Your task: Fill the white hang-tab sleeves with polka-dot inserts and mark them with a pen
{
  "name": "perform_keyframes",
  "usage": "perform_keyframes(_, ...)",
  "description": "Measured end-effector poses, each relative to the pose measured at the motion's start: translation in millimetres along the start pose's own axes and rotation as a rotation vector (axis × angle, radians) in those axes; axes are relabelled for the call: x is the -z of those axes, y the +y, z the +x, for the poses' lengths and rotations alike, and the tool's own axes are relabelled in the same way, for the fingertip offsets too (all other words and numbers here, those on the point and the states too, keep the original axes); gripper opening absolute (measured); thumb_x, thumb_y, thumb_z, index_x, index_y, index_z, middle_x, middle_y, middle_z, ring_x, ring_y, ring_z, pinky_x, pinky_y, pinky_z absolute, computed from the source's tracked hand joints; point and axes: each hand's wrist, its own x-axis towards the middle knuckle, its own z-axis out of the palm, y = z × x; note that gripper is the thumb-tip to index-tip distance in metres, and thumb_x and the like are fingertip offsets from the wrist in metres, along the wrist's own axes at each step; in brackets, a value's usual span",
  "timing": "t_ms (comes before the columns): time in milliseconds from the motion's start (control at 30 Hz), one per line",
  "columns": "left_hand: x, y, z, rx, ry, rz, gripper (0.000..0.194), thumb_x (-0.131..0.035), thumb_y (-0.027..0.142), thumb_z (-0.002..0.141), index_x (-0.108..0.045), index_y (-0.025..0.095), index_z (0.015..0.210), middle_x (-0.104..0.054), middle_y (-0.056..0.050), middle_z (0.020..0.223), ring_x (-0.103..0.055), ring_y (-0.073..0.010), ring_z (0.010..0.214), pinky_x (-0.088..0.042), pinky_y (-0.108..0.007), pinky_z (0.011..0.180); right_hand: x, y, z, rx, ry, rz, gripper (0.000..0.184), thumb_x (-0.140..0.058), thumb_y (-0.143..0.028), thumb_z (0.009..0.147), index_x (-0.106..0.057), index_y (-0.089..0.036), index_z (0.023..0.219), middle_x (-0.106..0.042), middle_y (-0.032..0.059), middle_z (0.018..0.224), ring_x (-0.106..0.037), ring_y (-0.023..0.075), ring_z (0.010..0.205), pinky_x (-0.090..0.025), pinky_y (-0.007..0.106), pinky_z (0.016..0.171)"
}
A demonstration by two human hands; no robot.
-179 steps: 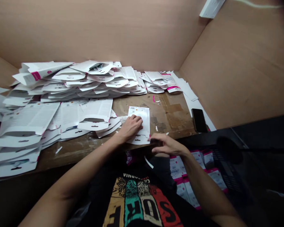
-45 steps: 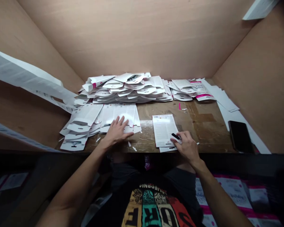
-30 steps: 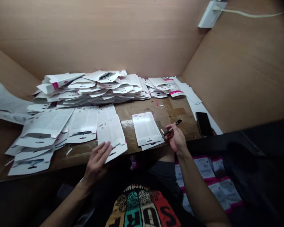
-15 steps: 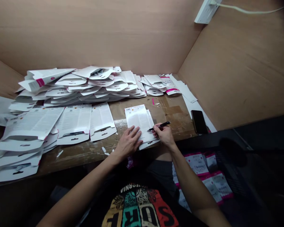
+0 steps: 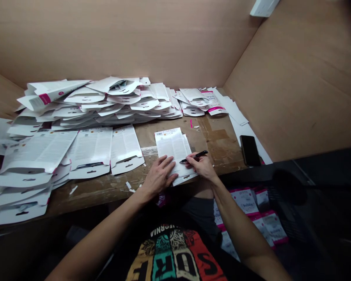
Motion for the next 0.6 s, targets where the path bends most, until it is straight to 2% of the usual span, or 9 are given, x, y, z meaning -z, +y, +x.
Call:
perform_keyframes(67, 0.8, 0, 0, 0.008, 0.007, -0.016, 0.048, -0.062, 0.047, 0.104, -0.062, 0.017, 0.142, -0.059, -0.012, 0.155, -0.044, -0.0340, 0.146, -0.043, -0.054, 0.124, 3, -4, 2, -0.013, -0.013, 0.075, 0.047, -0.084, -0.062, 0.073, -0.070, -0.019, 0.084, -0.074, 0.0043, 0.067, -0.064, 0.0158, 0.051, -0.042, 0.022, 0.042)
perform_keyframes(133, 2.1, 0, 1, 0.015, 0.007, -0.031, 0.052, -0.064, 0.049, 0.102, -0.061, 0.017, 0.144, -0.059, -0.013, 0.155, -0.045, -0.0341, 0.146, -0.044, -0.055, 0.123, 5, -9, 3, -0.008, -0.004, 0.122, 0.040, -0.082, -0.057, 0.074, -0.069, -0.020, 0.081, -0.069, 0.0005, 0.064, -0.062, 0.0136, 0.050, -0.048, 0.023, 0.047)
perform_keyframes(200, 3.1, 1, 1, 0.021, 0.006, -0.041, 0.053, -0.065, 0.050, 0.101, -0.060, 0.019, 0.144, -0.058, -0.013, 0.155, -0.047, -0.0343, 0.145, -0.045, -0.056, 0.121, 3, -13, 4, 0.002, -0.026, 0.057, 0.036, -0.083, -0.053, 0.074, -0.071, -0.019, 0.080, -0.068, -0.0008, 0.066, -0.063, 0.0137, 0.054, -0.055, 0.024, 0.052)
perform_keyframes(300, 2.7, 1, 0, 0.027, 0.016, -0.045, 0.054, -0.066, 0.052, 0.101, -0.061, 0.020, 0.143, -0.058, -0.013, 0.155, -0.048, -0.0339, 0.144, -0.046, -0.056, 0.121, -4, -18, 6, 0.004, -0.101, -0.068, 0.041, -0.085, -0.057, 0.074, -0.075, -0.018, 0.081, -0.071, 0.0025, 0.074, -0.068, 0.0174, 0.063, -0.061, 0.029, 0.058)
perform_keyframes(367, 1.6, 0, -1, 0.028, 0.028, -0.043, 0.054, -0.066, 0.052, 0.101, -0.061, 0.019, 0.142, -0.058, -0.013, 0.154, -0.048, -0.0334, 0.143, -0.045, -0.054, 0.122, -9, -18, 7, 0.022, -0.076, -0.029, 0.049, -0.085, -0.064, 0.073, -0.074, -0.018, 0.082, -0.074, 0.0043, 0.078, -0.071, 0.0207, 0.068, -0.064, 0.033, 0.064)
perform_keyframes(467, 0.2, -1, -1, 0.020, 0.040, -0.041, 0.052, -0.066, 0.051, 0.101, -0.061, 0.018, 0.141, -0.059, -0.013, 0.154, -0.048, -0.0331, 0.143, -0.045, -0.052, 0.123, -10, -16, 9, 0.094, 0.010, -0.023, 0.052, -0.086, -0.068, 0.072, -0.074, -0.019, 0.083, -0.074, 0.0042, 0.074, -0.073, 0.0223, 0.066, -0.064, 0.035, 0.067)
perform_keyframes(600, -0.7, 0, -2, 0.024, 0.044, -0.044, 0.051, -0.067, 0.051, 0.100, -0.062, 0.019, 0.140, -0.059, -0.013, 0.153, -0.049, -0.0334, 0.143, -0.045, -0.052, 0.123, -6, -15, 11, 0.136, 0.030, -0.114, 0.050, -0.084, -0.067, 0.075, -0.073, -0.019, 0.079, -0.074, 0.0040, 0.069, -0.072, 0.0218, 0.062, -0.063, 0.034, 0.063)
